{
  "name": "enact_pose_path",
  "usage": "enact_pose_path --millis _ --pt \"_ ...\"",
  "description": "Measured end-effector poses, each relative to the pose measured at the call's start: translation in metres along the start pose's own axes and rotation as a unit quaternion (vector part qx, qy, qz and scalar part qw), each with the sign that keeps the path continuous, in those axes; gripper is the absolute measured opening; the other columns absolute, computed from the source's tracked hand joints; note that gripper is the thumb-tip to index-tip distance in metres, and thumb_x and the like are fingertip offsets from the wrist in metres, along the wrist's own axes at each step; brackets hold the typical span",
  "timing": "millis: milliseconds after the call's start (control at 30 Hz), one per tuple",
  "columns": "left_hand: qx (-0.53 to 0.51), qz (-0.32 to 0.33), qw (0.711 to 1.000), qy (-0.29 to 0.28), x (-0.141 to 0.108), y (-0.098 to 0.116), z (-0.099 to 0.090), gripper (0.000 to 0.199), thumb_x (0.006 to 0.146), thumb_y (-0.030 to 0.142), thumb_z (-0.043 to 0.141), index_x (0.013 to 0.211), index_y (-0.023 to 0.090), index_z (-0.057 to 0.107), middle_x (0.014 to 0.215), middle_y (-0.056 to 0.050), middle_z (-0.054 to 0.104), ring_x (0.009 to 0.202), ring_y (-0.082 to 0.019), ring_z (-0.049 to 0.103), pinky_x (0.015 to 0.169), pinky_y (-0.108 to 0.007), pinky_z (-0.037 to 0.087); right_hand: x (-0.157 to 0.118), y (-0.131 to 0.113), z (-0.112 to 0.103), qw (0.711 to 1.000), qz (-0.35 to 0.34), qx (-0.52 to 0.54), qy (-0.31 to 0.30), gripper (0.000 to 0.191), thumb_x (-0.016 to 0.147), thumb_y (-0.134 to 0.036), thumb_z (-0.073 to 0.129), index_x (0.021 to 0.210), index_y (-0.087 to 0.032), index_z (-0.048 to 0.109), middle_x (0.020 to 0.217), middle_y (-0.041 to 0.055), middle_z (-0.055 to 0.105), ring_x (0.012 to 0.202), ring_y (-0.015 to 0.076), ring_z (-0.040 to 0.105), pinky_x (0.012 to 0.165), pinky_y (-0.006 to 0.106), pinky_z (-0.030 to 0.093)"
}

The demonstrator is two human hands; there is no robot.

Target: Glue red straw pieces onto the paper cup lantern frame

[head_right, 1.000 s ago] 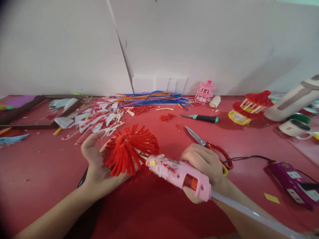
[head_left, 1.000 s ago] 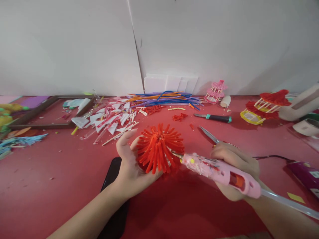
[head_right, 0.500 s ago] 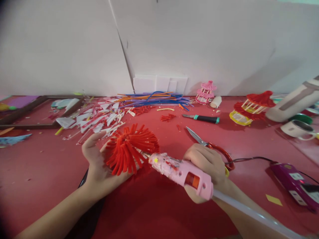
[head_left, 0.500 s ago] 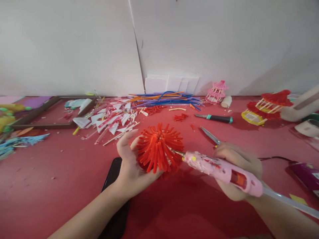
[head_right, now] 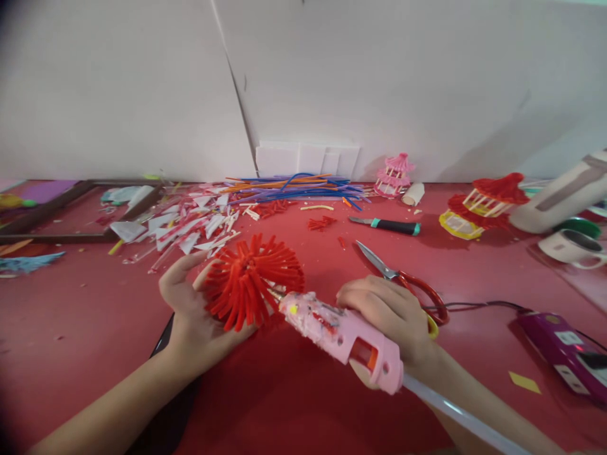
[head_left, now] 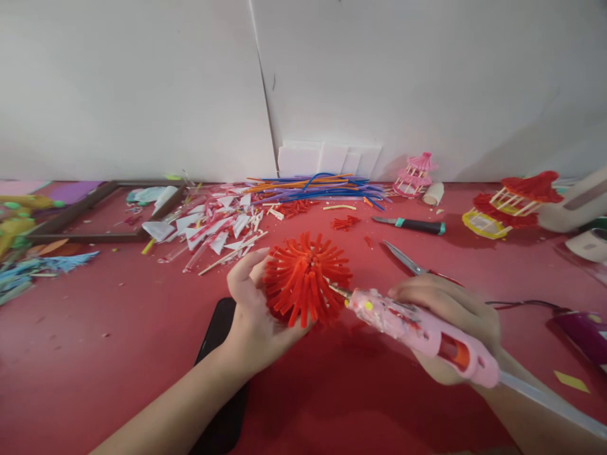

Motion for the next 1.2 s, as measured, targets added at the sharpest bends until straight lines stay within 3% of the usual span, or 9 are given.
enact_pose_path --millis 133,433,600,733,933,1200 --pt "-0.002 -0.006 1.0 -0.003 -0.001 0.003 0.002 0.093 0.078 0.035 0.089 0.15 0.044 0.03 0.127 -0.005 0.061 0.106 -0.032 0.073 0.091 -0.052 0.065 0.0 -0.005 0.002 1.0 -0.003 -0.001 -0.011 0.013 0.099 -0.023 0.054 0.108 -0.02 0.063 0.087 0.0071 0.074 0.074 0.0218 0.073 0.065 0.035 0.063" --pt "0.044 0.031 0.998 0.014 -0.002 0.012 0.0 0.103 0.075 0.042 0.095 0.154 0.044 0.028 0.119 -0.004 0.063 0.098 -0.032 0.076 0.086 -0.055 0.066 0.003 -0.013 0.001 0.998 -0.025 -0.049 0.016 0.017 0.096 -0.008 0.052 0.094 -0.023 0.06 0.078 0.0018 0.068 0.067 0.0184 0.064 0.062 0.034 0.058" --pt "0.061 0.051 0.997 0.008 0.0 0.018 0.001 0.097 0.082 0.038 0.088 0.156 0.04 0.025 0.117 -0.006 0.061 0.094 -0.029 0.076 0.08 -0.051 0.066 0.0 -0.01 0.003 0.999 -0.012 -0.044 0.008 0.017 0.098 -0.01 0.05 0.091 -0.023 0.059 0.078 0.0016 0.065 0.068 0.0177 0.062 0.065 0.035 0.056" --pt "0.085 0.052 0.995 0.024 0.002 0.018 -0.002 0.089 0.088 0.043 0.084 0.156 0.036 0.027 0.117 -0.008 0.061 0.096 -0.03 0.075 0.083 -0.052 0.066 -0.001 -0.011 0.003 0.999 -0.016 -0.029 0.005 0.016 0.099 -0.011 0.051 0.09 -0.022 0.057 0.076 0.0014 0.063 0.067 0.0173 0.059 0.065 0.034 0.054" --pt "0.103 0.121 0.987 0.024 0.008 0.025 -0.003 0.108 0.076 0.049 0.094 0.159 0.035 0.026 0.112 -0.01 0.061 0.085 -0.03 0.074 0.071 -0.051 0.069 -0.001 -0.01 0.004 1.0 -0.005 -0.013 -0.003 0.02 0.105 -0.017 0.045 0.088 -0.022 0.055 0.075 0.0026 0.059 0.067 0.0168 0.054 0.065 0.034 0.05" --pt "0.109 0.135 0.985 0.024 0.01 0.03 -0.002 0.098 0.086 0.051 0.086 0.161 0.036 0.024 0.109 -0.009 0.062 0.084 -0.029 0.074 0.07 -0.053 0.07 -0.002 -0.008 0.006 1.0 -0.005 -0.017 -0.021 0.023 0.107 -0.02 0.04 0.089 -0.023 0.054 0.073 0.0024 0.057 0.066 0.0161 0.051 0.06 0.032 0.045"
Point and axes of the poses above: each hand's wrist, its own x-axis towards the middle knuckle, its own z-axis out of the palm, y = z × x, the point moved 9 cm from there along x, towards the middle knuckle
